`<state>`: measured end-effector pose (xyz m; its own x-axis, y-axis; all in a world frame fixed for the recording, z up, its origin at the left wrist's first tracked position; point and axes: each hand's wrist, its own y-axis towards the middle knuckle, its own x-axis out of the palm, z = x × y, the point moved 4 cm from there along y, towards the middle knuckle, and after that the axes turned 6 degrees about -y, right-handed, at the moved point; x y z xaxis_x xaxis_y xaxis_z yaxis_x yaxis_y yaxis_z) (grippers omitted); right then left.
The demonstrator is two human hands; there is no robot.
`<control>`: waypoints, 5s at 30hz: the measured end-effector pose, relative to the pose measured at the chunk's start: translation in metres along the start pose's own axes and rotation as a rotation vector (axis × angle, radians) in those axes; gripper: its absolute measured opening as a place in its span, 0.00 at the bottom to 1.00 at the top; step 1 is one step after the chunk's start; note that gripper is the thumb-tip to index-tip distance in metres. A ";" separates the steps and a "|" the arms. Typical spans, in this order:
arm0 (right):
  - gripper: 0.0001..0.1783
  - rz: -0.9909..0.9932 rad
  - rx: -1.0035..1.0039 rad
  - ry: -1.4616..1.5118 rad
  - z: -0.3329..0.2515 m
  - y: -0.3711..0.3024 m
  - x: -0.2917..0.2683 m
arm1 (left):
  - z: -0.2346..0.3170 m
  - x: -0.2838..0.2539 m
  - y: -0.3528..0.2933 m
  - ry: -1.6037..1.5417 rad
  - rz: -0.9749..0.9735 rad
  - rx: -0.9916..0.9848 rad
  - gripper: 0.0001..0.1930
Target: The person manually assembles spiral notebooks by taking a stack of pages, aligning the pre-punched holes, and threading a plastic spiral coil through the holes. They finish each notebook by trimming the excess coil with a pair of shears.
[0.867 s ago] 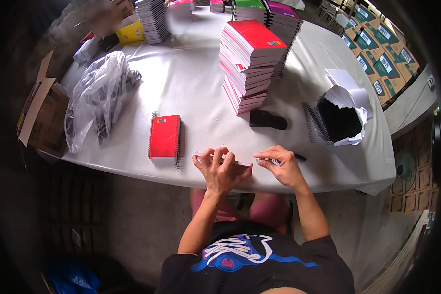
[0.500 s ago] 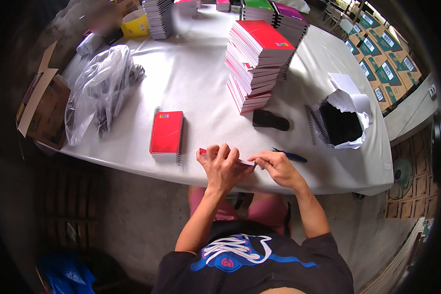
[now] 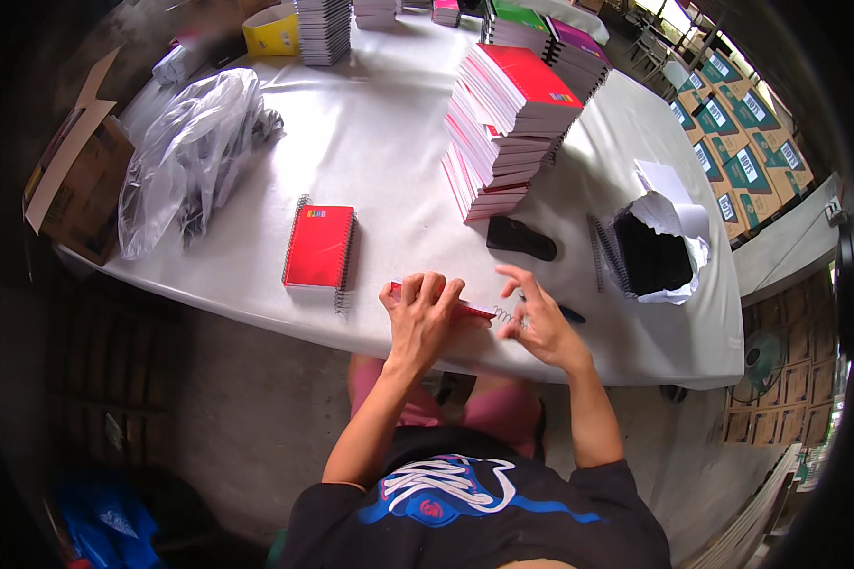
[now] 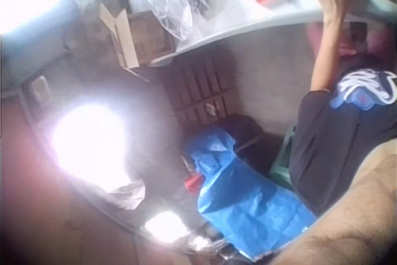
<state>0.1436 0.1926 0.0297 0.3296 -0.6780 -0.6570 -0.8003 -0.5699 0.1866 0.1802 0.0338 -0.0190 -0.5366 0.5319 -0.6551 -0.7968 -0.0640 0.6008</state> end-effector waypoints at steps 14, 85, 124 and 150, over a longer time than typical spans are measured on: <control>0.12 0.321 -0.077 -0.757 0.061 0.048 -0.027 | -0.007 -0.009 -0.001 -0.124 0.070 0.004 0.29; 0.12 -0.190 -0.459 0.901 0.035 0.024 -0.017 | -0.005 0.001 0.008 -0.364 0.033 0.124 0.29; 0.20 0.048 -0.079 0.086 0.036 0.067 0.003 | -0.061 0.036 0.003 -0.894 0.048 -0.279 0.37; 0.22 0.438 0.006 -0.467 -0.048 -0.041 0.006 | -0.022 -0.002 0.006 -1.162 0.429 -0.445 0.45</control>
<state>0.2023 0.1894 0.0537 -0.2806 -0.5726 -0.7703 -0.8146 -0.2824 0.5066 0.1700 0.0141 -0.0239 -0.3961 0.7967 0.4564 -0.7662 -0.5607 0.3139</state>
